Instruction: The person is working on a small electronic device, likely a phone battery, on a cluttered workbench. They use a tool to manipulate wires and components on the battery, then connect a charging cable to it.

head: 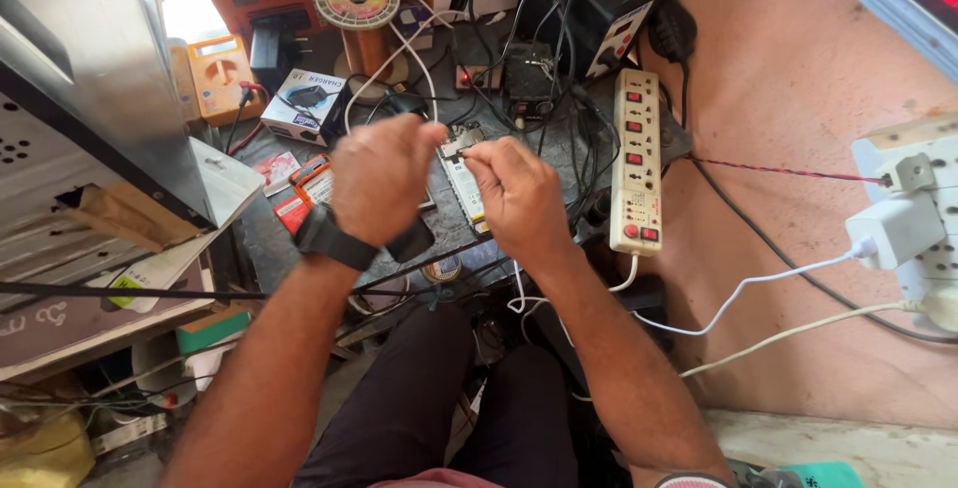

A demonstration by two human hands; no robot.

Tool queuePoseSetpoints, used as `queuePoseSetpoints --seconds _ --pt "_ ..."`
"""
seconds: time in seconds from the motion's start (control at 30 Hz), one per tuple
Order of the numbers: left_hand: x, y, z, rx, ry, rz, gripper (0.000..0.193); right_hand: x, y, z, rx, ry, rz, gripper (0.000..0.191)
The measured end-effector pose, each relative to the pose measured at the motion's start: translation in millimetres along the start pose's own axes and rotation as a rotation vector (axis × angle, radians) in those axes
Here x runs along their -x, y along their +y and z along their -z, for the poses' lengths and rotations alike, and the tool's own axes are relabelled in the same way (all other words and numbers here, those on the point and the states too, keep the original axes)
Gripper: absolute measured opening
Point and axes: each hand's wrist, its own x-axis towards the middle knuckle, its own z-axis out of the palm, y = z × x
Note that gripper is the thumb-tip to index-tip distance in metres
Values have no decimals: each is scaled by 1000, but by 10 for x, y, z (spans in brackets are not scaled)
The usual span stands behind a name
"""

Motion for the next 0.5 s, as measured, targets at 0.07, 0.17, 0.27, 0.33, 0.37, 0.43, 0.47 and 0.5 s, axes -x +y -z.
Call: queuePoseSetpoints --seconds 0.07,0.17,0.27,0.33,0.37,0.43,0.47,0.5 --pt "-26 -41 92 -163 -131 152 42 -9 23 16 -55 7 -57 6" --pt "-44 -32 88 -325 -446 375 50 -2 51 20 -90 27 -98 9" --pt "-3 2 -25 -372 -548 452 51 23 63 -5 -78 -16 -141 8" --pt "24 13 -115 -362 -525 448 54 45 70 -8 -92 -25 -156 8" --pt "27 2 -145 -352 -509 447 57 51 74 -13 -98 -29 -163 8" --pt "43 -9 -208 -328 -492 453 59 69 87 -19 -98 -32 -164 8" --pt "55 -6 -244 -316 -489 461 56 76 93 -25 -100 -34 -163 9" --pt "52 -18 -264 -307 -482 467 54 73 96 -34 -99 -30 -162 9"
